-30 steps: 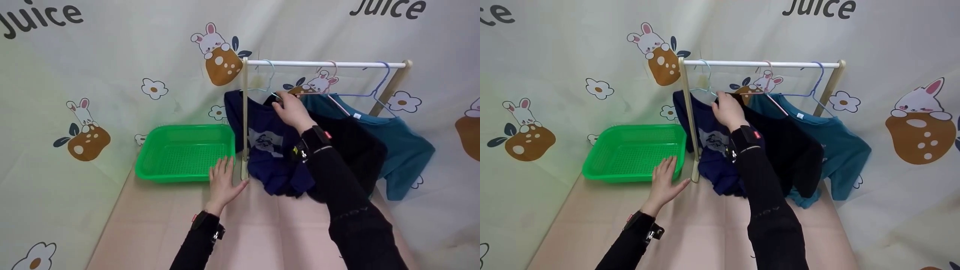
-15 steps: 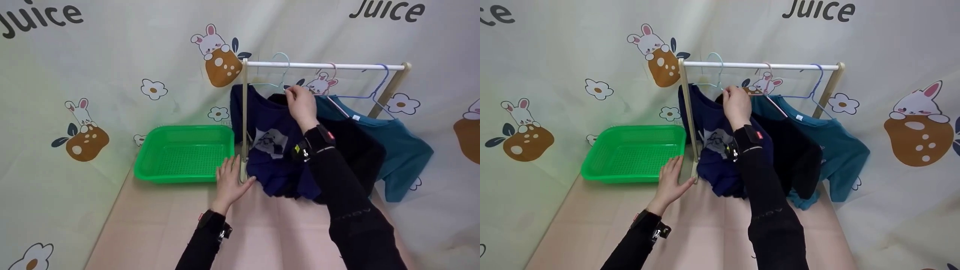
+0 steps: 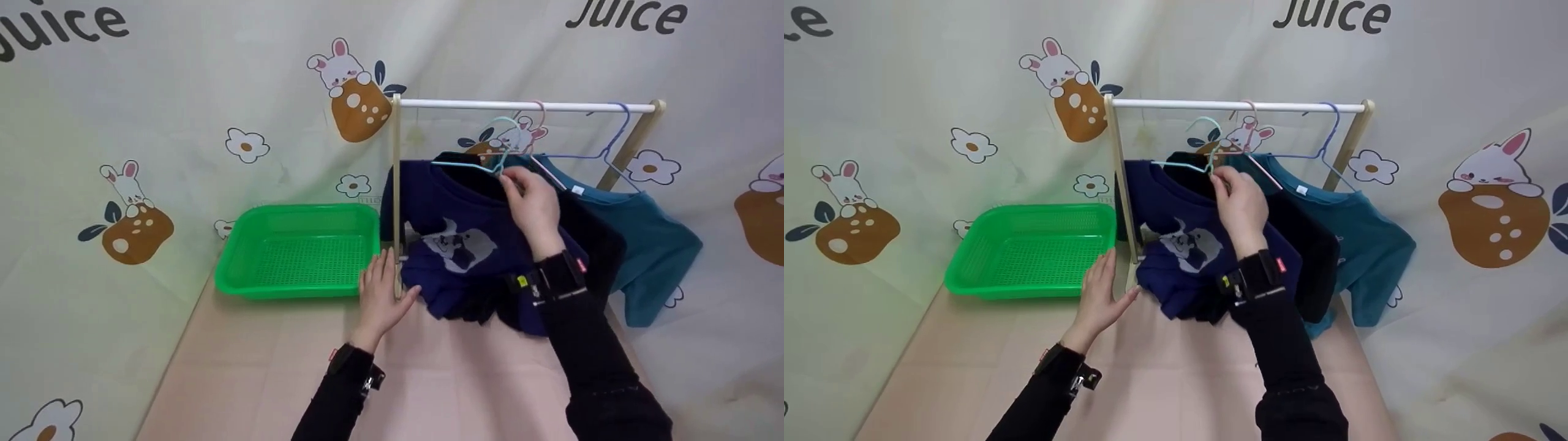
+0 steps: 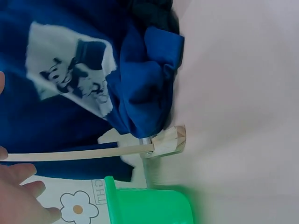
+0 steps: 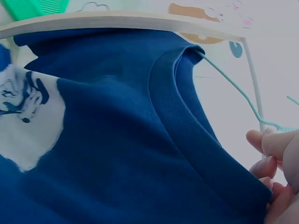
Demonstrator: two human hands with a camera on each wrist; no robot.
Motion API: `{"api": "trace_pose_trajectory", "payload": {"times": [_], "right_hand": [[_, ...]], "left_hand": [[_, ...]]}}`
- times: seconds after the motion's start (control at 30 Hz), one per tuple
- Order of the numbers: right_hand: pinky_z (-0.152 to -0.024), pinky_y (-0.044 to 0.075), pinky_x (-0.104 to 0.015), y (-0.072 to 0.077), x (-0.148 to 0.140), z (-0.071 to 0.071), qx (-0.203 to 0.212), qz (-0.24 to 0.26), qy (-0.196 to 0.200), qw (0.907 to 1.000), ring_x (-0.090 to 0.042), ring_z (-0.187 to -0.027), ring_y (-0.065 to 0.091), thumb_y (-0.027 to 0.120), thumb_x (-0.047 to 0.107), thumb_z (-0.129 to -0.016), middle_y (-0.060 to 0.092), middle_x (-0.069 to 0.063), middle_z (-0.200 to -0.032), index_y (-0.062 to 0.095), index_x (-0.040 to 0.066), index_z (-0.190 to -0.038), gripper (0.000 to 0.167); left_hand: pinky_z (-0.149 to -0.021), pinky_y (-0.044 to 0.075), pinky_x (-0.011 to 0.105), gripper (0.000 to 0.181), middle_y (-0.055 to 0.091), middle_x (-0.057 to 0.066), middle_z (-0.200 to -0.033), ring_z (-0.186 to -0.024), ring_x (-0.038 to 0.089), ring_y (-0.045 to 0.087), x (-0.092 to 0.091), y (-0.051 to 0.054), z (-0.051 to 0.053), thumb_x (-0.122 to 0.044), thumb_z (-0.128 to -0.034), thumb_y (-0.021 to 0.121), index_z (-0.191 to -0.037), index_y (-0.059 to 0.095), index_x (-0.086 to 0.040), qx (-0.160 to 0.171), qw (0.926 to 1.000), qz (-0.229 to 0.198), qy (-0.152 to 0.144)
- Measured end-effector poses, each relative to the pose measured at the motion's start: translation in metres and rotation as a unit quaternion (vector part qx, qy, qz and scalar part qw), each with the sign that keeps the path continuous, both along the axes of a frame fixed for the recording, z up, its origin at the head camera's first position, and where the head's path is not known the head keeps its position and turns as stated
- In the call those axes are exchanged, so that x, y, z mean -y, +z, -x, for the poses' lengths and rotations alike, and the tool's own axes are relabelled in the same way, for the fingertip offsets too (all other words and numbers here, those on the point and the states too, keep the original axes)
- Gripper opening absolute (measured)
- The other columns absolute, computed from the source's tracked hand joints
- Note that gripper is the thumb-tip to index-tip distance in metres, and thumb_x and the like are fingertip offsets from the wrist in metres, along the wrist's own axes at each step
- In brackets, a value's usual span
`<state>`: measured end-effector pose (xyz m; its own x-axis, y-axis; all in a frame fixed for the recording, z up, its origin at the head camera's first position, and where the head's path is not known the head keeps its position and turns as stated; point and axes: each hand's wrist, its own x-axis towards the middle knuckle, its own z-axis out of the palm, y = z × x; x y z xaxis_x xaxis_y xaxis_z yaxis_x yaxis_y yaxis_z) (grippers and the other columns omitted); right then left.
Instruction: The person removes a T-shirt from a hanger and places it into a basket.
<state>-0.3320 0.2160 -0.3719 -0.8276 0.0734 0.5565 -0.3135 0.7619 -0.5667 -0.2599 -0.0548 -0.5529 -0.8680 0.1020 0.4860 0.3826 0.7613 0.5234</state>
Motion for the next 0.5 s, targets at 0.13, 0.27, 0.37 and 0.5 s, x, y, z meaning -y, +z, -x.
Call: {"api": "trace_pose_trajectory", "payload": {"times": [0.13,0.27,0.37,0.5], "right_hand": [[-0.072,0.043,-0.044,-0.03,-0.011,-0.016,-0.021,-0.006,0.011,0.9997,-0.027,-0.079,0.059,0.064,0.021,-0.098,0.068,-0.011,-0.09,0.073,0.008,-0.106,0.018],[-0.067,0.043,-0.042,-0.054,-0.016,-0.031,-0.042,-0.022,0.032,0.9984,-0.025,-0.072,0.057,0.065,0.02,-0.097,0.066,-0.01,-0.086,0.073,0.008,-0.103,0.015],[-0.065,0.043,-0.04,-0.069,-0.018,-0.039,-0.062,-0.039,0.054,0.9959,-0.024,-0.069,0.055,0.065,0.019,-0.097,0.064,-0.009,-0.084,0.073,0.009,-0.103,0.014],[-0.063,0.044,-0.04,-0.086,-0.017,-0.049,-0.107,-0.068,0.087,0.9881,-0.023,-0.068,0.055,0.069,0.014,-0.094,0.061,-0.005,-0.079,0.073,0.01,-0.099,0.008]], "left_hand": [[-0.111,0.018,0.066,0.086,0.033,0.021,-0.155,-0.143,0.041,0.027,0.0,0.004,0.003,-0.047,-0.0926,0.064,-0.154,0.027,-0.001,-0.017,0.9998,0.012,-0.001],[-0.112,0.017,0.066,0.084,0.034,0.02,-0.155,-0.143,0.04,0.027,-0.002,0.009,0.009,-0.044,-0.0917,0.067,-0.153,0.029,-0.001,-0.035,0.9993,0.012,0.011],[-0.112,0.017,0.064,0.083,0.034,0.019,-0.155,-0.143,0.039,0.028,-0.003,0.014,0.014,-0.039,-0.0903,0.07,-0.153,0.031,-0.001,-0.05,0.9984,0.001,0.025],[-0.111,0.018,0.065,0.079,0.036,0.018,-0.154,-0.143,0.039,0.029,-0.005,0.02,0.017,-0.037,-0.0915,0.07,-0.152,0.034,-0.002,-0.071,0.9969,-0.002,0.032]]}}
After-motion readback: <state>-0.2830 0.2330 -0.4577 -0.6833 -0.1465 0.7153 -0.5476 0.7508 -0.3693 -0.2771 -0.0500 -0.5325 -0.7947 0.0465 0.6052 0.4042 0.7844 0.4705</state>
